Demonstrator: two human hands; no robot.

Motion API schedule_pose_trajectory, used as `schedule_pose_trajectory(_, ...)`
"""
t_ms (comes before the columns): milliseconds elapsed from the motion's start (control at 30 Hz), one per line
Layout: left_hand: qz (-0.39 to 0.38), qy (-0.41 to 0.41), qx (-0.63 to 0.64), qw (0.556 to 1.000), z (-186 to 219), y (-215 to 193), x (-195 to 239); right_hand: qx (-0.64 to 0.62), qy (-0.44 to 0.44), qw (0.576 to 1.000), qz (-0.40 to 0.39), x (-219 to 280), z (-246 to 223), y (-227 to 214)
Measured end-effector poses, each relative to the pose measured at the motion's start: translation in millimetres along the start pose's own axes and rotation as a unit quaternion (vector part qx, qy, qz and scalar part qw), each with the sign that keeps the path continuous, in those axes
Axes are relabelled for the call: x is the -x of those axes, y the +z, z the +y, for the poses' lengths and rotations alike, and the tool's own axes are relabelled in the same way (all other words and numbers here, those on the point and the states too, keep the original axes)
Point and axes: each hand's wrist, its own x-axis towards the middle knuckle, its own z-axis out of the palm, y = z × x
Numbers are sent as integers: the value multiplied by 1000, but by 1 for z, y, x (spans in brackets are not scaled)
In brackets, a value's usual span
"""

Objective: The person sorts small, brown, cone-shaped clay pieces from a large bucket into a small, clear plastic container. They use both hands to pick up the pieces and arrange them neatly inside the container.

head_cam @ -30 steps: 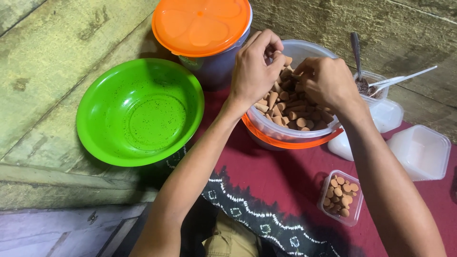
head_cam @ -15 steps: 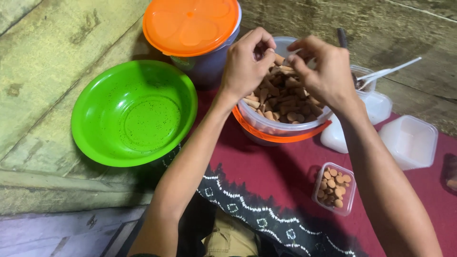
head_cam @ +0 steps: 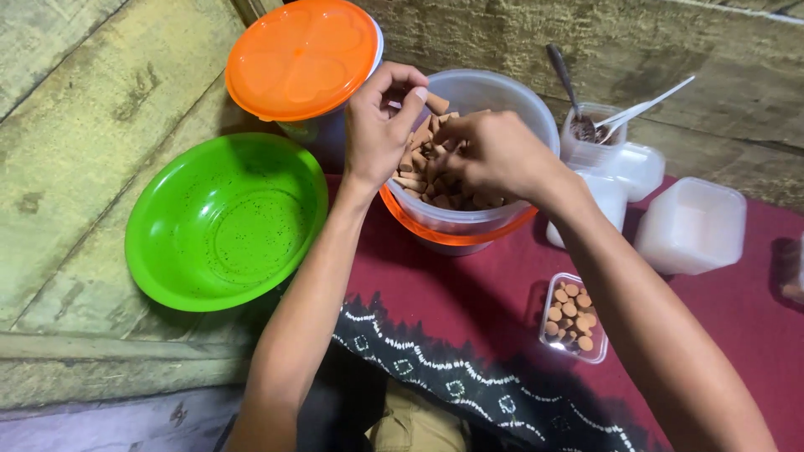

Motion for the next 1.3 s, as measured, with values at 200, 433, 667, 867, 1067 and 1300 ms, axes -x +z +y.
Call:
schedule_pose_trajectory(200,2,-15,-5,1000,3,9,-7,77,-74,984,-146,-35,5,45)
schedule_pose_trajectory(433,45,-48,-60,996,-9,11,-1,218,78,962,-146,-34,13,46)
schedule_pose_trajectory(667,55,-31,-103,993,-6,10,-1,270,119,955,-39,-14,25,32)
schedule_pose_trajectory(867,57,-33,-111,992,-8,10,0,111,10,986,-121,-9,-7,14)
schedule_pose_trajectory(1067,55,-25,-113,992,-7,10,0,83,49,981,-170,-13,-3,15)
schedule_pose_trajectory(1300,52,-23,-131,990,-11,8,1,81,92,992,-37,-14,15,20)
